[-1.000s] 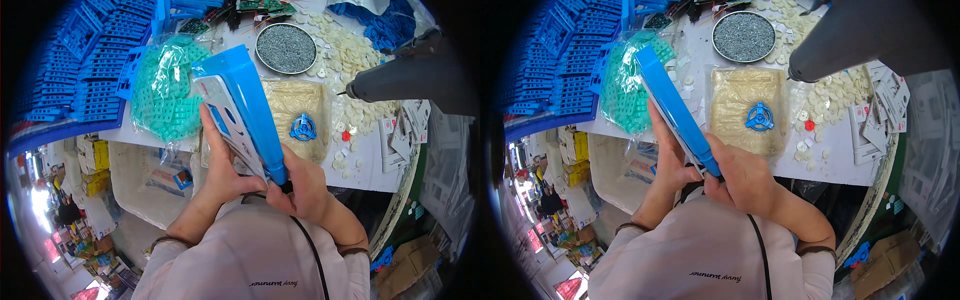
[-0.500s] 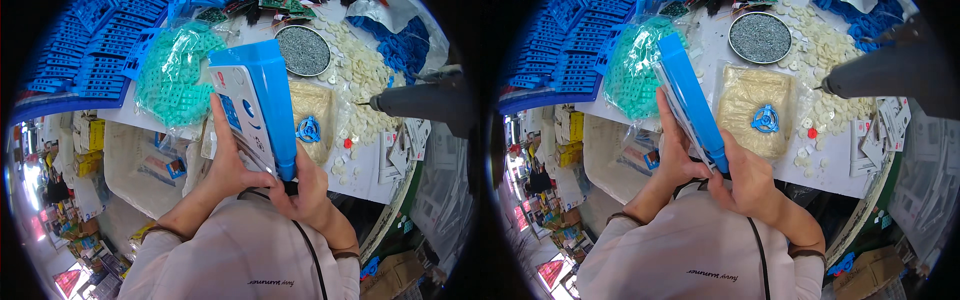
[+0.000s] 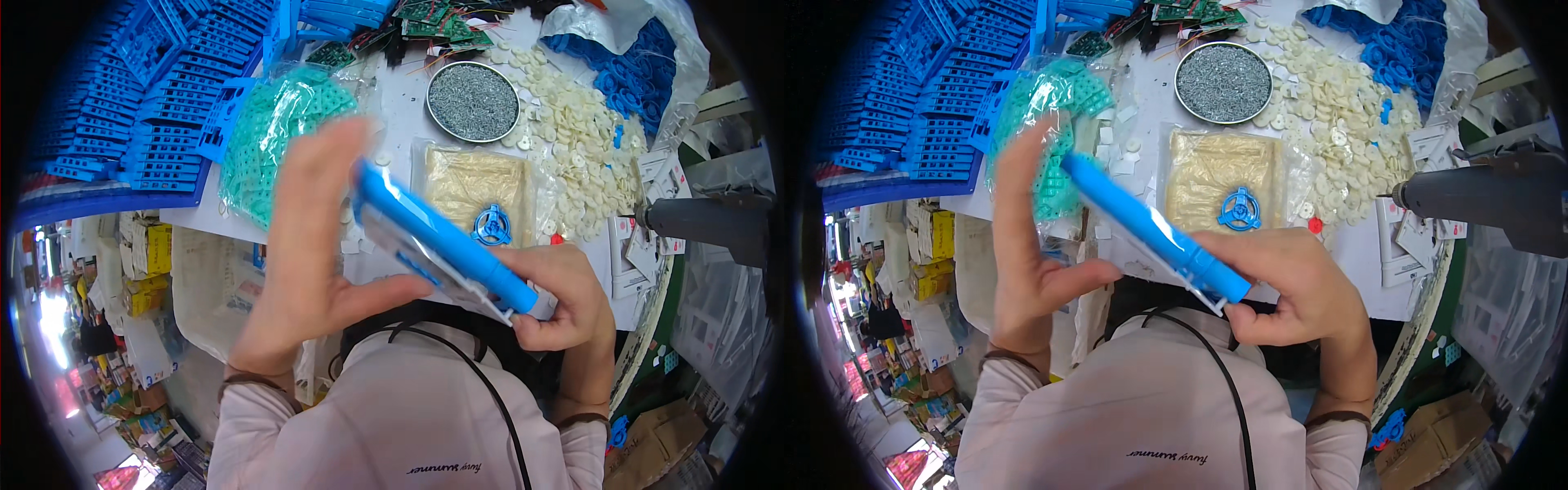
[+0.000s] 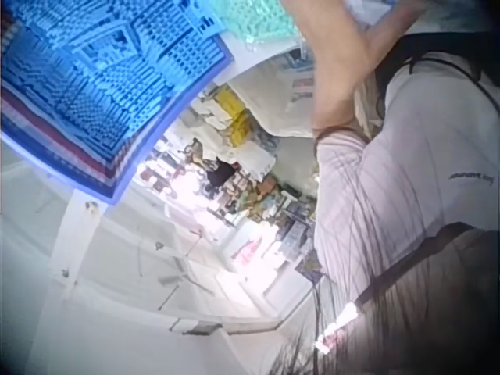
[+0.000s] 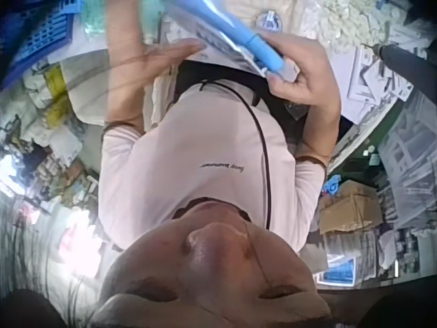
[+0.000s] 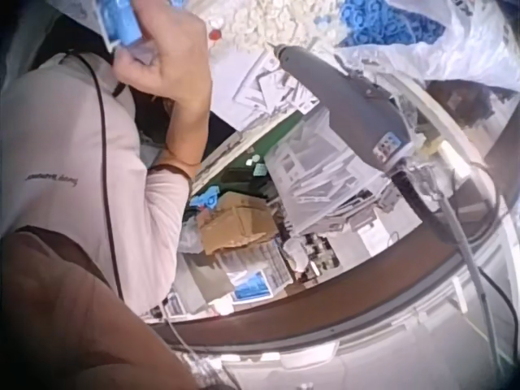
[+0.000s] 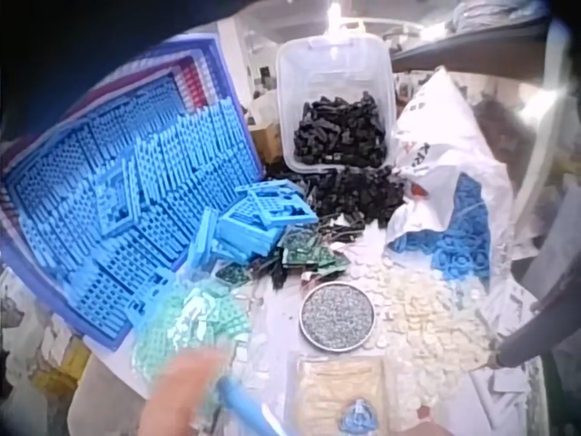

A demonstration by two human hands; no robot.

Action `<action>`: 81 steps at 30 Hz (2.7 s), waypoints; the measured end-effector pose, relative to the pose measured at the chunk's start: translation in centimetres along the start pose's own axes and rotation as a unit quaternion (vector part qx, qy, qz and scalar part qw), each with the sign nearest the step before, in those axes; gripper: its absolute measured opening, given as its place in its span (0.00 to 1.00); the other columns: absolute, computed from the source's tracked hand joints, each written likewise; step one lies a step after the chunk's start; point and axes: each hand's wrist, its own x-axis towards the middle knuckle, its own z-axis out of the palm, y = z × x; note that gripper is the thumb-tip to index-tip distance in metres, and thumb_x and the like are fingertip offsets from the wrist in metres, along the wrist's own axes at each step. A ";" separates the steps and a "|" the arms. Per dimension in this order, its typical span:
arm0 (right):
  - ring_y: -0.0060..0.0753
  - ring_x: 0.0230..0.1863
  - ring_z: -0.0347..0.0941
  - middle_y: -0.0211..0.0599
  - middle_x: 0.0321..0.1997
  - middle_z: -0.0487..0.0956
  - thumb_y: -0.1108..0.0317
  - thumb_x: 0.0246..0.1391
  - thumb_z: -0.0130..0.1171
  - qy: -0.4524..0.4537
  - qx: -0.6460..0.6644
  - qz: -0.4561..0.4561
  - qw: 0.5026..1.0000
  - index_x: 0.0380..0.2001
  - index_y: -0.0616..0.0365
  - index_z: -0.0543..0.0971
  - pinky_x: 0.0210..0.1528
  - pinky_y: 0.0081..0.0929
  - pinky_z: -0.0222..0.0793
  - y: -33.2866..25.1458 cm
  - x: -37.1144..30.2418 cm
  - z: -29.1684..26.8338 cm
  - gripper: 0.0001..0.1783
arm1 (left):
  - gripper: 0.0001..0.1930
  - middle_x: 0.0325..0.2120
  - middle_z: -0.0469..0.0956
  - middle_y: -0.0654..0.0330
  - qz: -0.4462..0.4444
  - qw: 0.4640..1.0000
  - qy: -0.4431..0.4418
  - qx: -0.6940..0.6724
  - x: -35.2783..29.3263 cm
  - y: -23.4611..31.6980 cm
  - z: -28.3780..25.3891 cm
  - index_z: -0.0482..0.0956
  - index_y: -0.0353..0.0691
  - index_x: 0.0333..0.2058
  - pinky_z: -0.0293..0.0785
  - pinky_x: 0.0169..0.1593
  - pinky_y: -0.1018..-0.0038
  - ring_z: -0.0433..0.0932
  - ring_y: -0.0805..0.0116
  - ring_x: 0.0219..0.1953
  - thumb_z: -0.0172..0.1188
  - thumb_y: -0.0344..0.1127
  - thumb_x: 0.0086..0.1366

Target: Assembling various plastic toy components, circuit boards, and wiring using a glue gun.

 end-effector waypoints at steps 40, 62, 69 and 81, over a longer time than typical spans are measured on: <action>0.51 0.41 0.81 0.59 0.51 0.81 0.76 0.46 0.73 0.229 -0.066 0.029 0.971 0.36 0.59 0.79 0.41 0.35 0.78 0.4 -6.8 8.3 0.14 | 0.15 0.34 0.71 0.52 -0.188 0.888 -0.211 -0.363 -7.0 3.2 6.9 0.73 0.38 0.43 0.68 0.36 0.63 0.73 0.52 0.34 0.66 0.35 0.62; 0.50 0.50 0.82 0.68 0.55 0.78 0.82 0.49 0.70 0.276 0.055 0.122 0.952 0.34 0.66 0.78 0.50 0.34 0.78 0.3 -8.2 10.7 0.11 | 0.07 0.28 0.70 0.54 -0.204 0.873 -0.205 -0.392 -9.0 3.5 8.0 0.76 0.35 0.39 0.65 0.34 0.64 0.71 0.54 0.29 0.60 0.31 0.67; 0.44 0.55 0.80 0.71 0.57 0.76 0.82 0.52 0.69 0.273 0.126 0.178 0.937 0.32 0.67 0.76 0.53 0.32 0.76 -0.4 -8.4 10.3 0.10 | 0.08 0.28 0.70 0.53 -0.206 0.877 -0.196 -0.387 -9.2 3.7 8.3 0.75 0.35 0.39 0.66 0.34 0.63 0.71 0.53 0.29 0.61 0.33 0.67; 0.34 0.49 0.80 0.60 0.51 0.81 0.82 0.55 0.65 0.336 0.179 0.186 0.906 0.46 0.63 0.68 0.52 0.30 0.76 -0.7 -7.5 10.7 0.19 | 0.12 0.28 0.71 0.53 -0.186 0.895 -0.193 -0.356 -8.8 4.0 8.2 0.74 0.36 0.39 0.68 0.32 0.61 0.73 0.53 0.29 0.65 0.35 0.63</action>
